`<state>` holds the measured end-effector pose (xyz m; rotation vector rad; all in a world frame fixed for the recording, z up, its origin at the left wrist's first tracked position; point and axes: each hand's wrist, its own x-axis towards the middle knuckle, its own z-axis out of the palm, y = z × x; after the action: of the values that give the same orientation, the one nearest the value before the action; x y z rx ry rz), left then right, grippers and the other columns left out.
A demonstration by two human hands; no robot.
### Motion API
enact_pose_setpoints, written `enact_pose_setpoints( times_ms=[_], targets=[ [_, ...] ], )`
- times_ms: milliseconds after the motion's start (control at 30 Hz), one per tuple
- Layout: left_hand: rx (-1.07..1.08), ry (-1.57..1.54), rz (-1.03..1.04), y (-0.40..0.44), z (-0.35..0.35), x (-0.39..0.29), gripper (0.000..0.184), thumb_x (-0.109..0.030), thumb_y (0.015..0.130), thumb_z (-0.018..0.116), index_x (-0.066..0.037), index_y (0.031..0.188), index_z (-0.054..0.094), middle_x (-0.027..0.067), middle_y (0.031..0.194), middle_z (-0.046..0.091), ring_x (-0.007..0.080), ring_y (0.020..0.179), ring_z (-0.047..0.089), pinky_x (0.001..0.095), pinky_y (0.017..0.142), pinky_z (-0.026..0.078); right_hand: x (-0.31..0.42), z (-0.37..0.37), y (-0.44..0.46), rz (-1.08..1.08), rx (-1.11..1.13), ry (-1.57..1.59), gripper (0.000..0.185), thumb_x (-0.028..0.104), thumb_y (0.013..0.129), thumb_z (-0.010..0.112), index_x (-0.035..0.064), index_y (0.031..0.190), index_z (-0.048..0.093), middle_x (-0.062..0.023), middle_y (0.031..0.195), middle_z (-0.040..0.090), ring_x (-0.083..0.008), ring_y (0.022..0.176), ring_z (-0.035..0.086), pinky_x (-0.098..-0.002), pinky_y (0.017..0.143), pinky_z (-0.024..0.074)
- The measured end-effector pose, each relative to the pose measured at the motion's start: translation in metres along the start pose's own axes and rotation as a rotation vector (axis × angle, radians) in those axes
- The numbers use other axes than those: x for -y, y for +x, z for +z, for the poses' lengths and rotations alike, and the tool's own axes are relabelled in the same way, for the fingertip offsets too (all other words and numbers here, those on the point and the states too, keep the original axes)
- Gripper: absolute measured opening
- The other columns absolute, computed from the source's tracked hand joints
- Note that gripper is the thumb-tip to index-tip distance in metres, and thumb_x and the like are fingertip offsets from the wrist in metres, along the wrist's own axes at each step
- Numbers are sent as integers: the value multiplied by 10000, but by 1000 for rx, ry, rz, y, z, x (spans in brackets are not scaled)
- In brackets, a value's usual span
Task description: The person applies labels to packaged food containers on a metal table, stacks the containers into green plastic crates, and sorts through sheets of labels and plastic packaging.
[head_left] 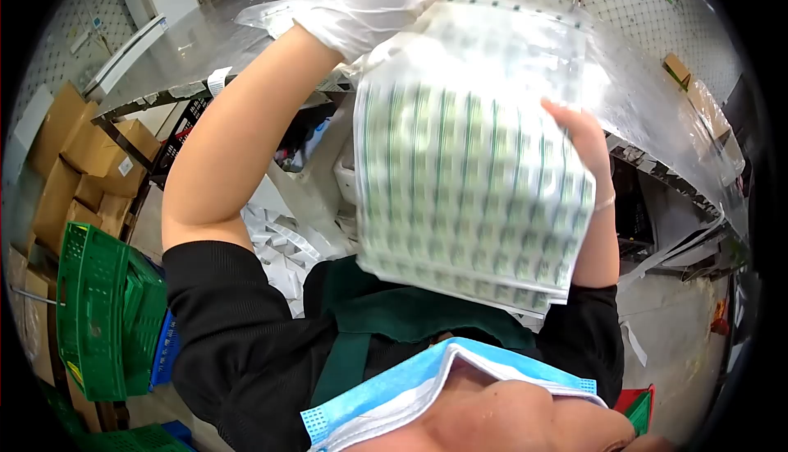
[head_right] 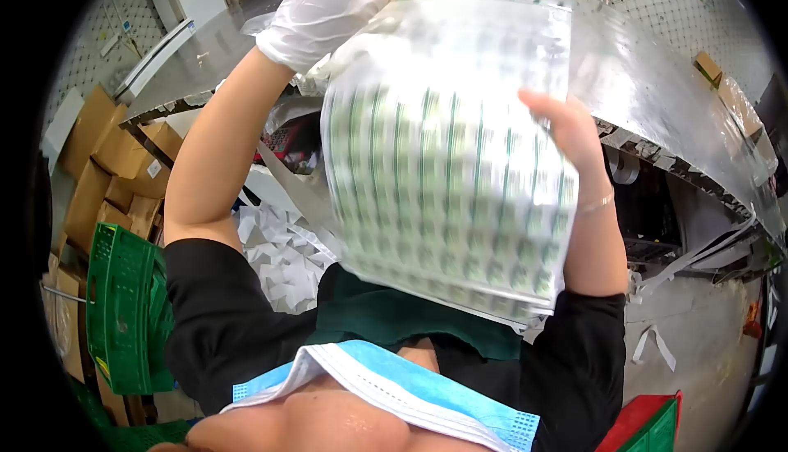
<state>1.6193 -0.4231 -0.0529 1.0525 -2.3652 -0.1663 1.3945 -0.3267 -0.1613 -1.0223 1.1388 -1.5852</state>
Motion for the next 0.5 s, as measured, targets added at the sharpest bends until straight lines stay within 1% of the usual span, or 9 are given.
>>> enact_pose_setpoints(
  times_ms=[33,67,167,233,300,333,400,433,500],
  targets=[
    [-109,-46,93,6,15,13,232,-236,738,562,-32,837,604,102,777,599,189,729,552,292,674,435,-1,-14,17,-9,-9,-59,307,70,797,446,-116,1041,460,-146,954,574,-186,826,586,-290,706,475],
    [-220,-93,184,8,24,21,213,-211,802,561,-19,877,616,44,727,610,91,639,538,226,618,438,-7,-28,33,210,174,416,287,70,819,409,-129,1015,475,-147,959,572,-181,822,584,-296,706,483],
    [-205,-195,220,4,22,29,227,-247,800,569,-36,865,620,33,691,606,71,609,516,214,588,423,-22,-14,37,123,169,358,282,71,828,390,-131,1000,485,-165,953,572,-195,820,587,-305,716,490],
    [-225,-203,284,4,28,33,219,-245,798,567,-41,858,619,51,663,589,97,584,515,224,572,422,-27,18,27,-10,234,185,265,64,813,418,-140,967,488,-200,931,570,-227,815,596,-309,701,501],
    [-308,90,417,0,31,28,197,-232,793,568,-48,844,617,67,634,562,127,553,504,240,542,413,-11,56,19,191,189,343,218,25,778,481,-123,931,528,-141,879,591,-196,712,604,-291,605,499],
    [-369,150,481,-1,32,30,177,-222,794,562,-59,839,615,74,616,543,144,529,489,255,520,403,-12,60,26,187,183,346,218,25,778,481,-123,931,528,-141,879,591,-196,712,604,-291,605,499],
    [-315,97,458,-6,30,35,175,-220,798,555,-60,842,612,73,612,542,148,523,487,258,519,402,-12,64,53,226,249,275,212,25,786,471,-119,933,523,-129,862,588,-185,684,607,-272,555,498],
    [-260,46,427,-8,30,37,174,-218,802,547,-60,844,609,72,608,541,152,518,484,260,518,402,-8,65,66,219,248,278,212,25,786,471,-119,933,523,-129,862,588,-185,684,607,-272,555,498],
    [-304,143,457,-10,39,48,150,-185,812,521,-58,838,597,60,577,532,143,508,485,262,515,403,0,67,88,69,211,109,230,102,800,492,-56,966,514,-110,840,595,-166,711,603,-271,607,506]
  ],
)
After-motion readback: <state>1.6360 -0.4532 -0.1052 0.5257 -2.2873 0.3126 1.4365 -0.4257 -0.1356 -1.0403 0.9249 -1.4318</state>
